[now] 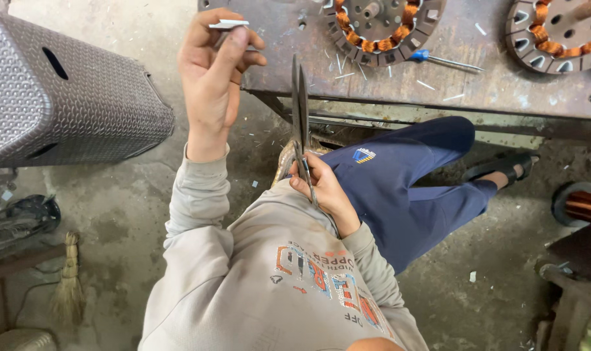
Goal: The person cuts small rectangular pieces of white insulating material using scissors and inserts them into the slots of a motor stator. They repeat this process for multiple slots, ensuring the insulation is properly placed between the copper windings.
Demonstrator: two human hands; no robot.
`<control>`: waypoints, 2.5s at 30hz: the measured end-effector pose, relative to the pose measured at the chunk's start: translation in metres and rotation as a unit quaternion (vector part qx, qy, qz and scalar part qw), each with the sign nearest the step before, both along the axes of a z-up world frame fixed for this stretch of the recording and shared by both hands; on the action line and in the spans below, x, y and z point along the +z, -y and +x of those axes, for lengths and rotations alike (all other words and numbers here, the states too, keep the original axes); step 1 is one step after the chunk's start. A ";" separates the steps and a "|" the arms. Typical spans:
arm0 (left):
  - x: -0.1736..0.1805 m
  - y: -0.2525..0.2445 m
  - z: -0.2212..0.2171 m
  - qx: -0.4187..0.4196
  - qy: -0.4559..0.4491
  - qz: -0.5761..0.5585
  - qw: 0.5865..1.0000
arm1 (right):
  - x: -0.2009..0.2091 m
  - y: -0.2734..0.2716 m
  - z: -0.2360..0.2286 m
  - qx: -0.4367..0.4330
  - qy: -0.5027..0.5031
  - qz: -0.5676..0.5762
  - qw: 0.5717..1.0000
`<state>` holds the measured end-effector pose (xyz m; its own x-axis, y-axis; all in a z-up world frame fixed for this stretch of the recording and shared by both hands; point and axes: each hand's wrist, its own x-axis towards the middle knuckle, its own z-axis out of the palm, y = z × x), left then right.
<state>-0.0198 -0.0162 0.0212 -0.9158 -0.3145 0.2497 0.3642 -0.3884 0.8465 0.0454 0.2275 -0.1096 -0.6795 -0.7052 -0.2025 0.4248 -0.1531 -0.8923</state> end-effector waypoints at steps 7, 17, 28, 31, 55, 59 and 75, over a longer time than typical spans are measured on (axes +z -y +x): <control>0.007 -0.005 -0.006 0.042 -0.021 -0.055 0.997 | 0.007 0.000 -0.001 0.011 0.030 0.011 0.999; -0.006 -0.016 -0.003 0.025 0.011 -0.104 0.994 | 0.016 0.002 -0.001 0.015 0.015 -0.037 0.999; -0.004 -0.031 -0.009 -0.055 0.045 -0.069 0.995 | 0.019 0.005 -0.002 0.002 -0.005 -0.063 0.998; -0.004 -0.031 -0.012 -0.054 0.045 -0.070 0.995 | 0.019 0.005 -0.002 0.005 -0.002 -0.052 0.999; -0.002 -0.020 -0.008 -0.016 0.090 -0.174 0.980 | 0.021 0.008 -0.015 0.006 0.001 -0.011 1.000; -0.006 -0.019 -0.009 -0.009 0.067 -0.215 0.974 | 0.020 0.009 -0.015 0.004 0.009 -0.006 1.000; -0.004 -0.009 -0.013 0.003 0.039 -0.340 0.940 | 0.018 0.019 -0.020 -0.016 0.001 0.135 0.991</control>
<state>-0.0325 -0.0075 0.0172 -0.9384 -0.1116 0.3271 0.2914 0.2533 0.9225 0.0249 0.2081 -0.0915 -0.7006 -0.6026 -0.3821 0.4246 0.0782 -0.9020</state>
